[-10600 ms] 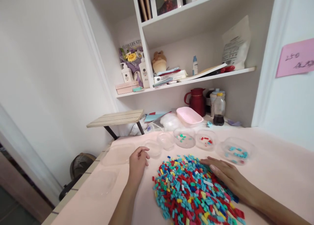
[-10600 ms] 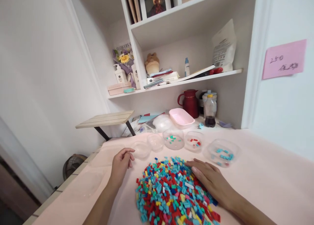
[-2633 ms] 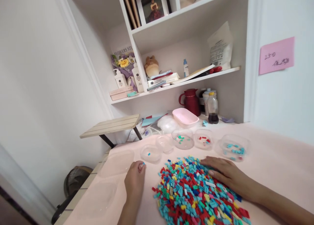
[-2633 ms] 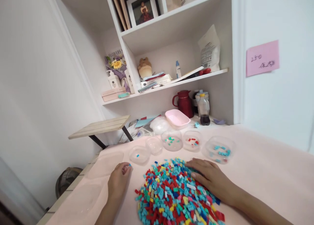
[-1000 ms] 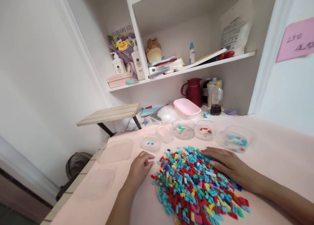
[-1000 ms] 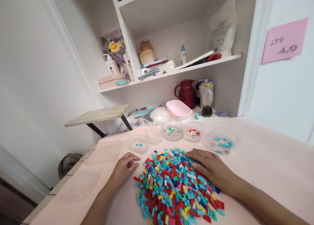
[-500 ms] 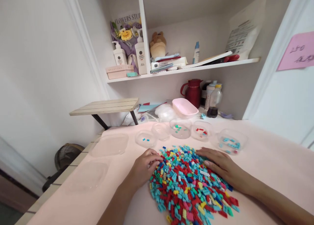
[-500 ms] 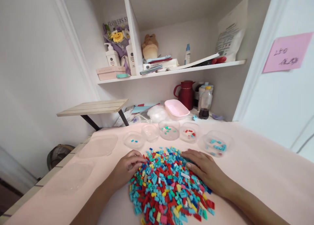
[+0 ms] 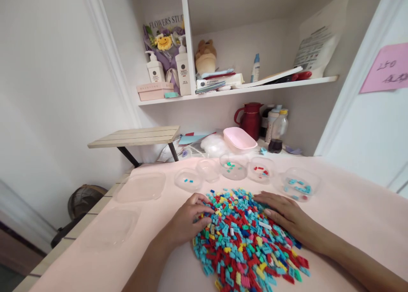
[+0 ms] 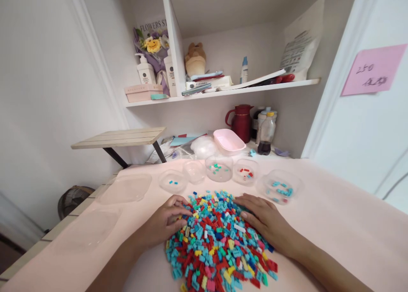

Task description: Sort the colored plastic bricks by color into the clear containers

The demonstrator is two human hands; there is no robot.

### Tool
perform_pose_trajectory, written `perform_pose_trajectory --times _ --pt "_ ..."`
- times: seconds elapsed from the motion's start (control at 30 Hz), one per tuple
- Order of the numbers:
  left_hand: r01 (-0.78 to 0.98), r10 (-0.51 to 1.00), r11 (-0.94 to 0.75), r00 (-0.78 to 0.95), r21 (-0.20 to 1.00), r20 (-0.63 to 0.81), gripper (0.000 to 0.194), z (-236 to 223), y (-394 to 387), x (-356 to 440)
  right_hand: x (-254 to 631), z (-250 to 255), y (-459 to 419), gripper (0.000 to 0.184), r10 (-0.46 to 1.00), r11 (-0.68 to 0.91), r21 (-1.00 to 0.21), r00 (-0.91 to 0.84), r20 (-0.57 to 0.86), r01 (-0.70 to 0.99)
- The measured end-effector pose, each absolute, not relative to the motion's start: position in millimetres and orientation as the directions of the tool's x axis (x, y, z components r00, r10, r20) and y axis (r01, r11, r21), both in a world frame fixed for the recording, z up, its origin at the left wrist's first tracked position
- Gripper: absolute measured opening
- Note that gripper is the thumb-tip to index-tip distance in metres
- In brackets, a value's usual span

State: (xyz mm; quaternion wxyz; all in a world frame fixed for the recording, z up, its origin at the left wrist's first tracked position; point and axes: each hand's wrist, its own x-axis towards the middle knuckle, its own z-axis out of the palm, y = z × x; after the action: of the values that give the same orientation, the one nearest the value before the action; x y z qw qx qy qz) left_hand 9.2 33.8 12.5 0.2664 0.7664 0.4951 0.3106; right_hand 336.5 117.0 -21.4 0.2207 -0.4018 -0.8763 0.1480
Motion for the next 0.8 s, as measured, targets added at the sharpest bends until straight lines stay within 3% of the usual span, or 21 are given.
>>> perform_pose_trajectory --times 0.23,0.8 --pt "0.615 0.915 -0.392 0.336 0.684 0.223 0.032 9.3 35.7 9.3 336.4 -21.0 117.4 0.050 0.768 0.636 -0.431 -0.579 0.273 0.640" --pt "0.582 0.929 -0.367 0.277 0.726 0.247 0.019 11.6 34.1 11.3 335.7 -20.7 115.9 0.050 0.779 0.621 -0.440 -0.573 0.255 0.648"
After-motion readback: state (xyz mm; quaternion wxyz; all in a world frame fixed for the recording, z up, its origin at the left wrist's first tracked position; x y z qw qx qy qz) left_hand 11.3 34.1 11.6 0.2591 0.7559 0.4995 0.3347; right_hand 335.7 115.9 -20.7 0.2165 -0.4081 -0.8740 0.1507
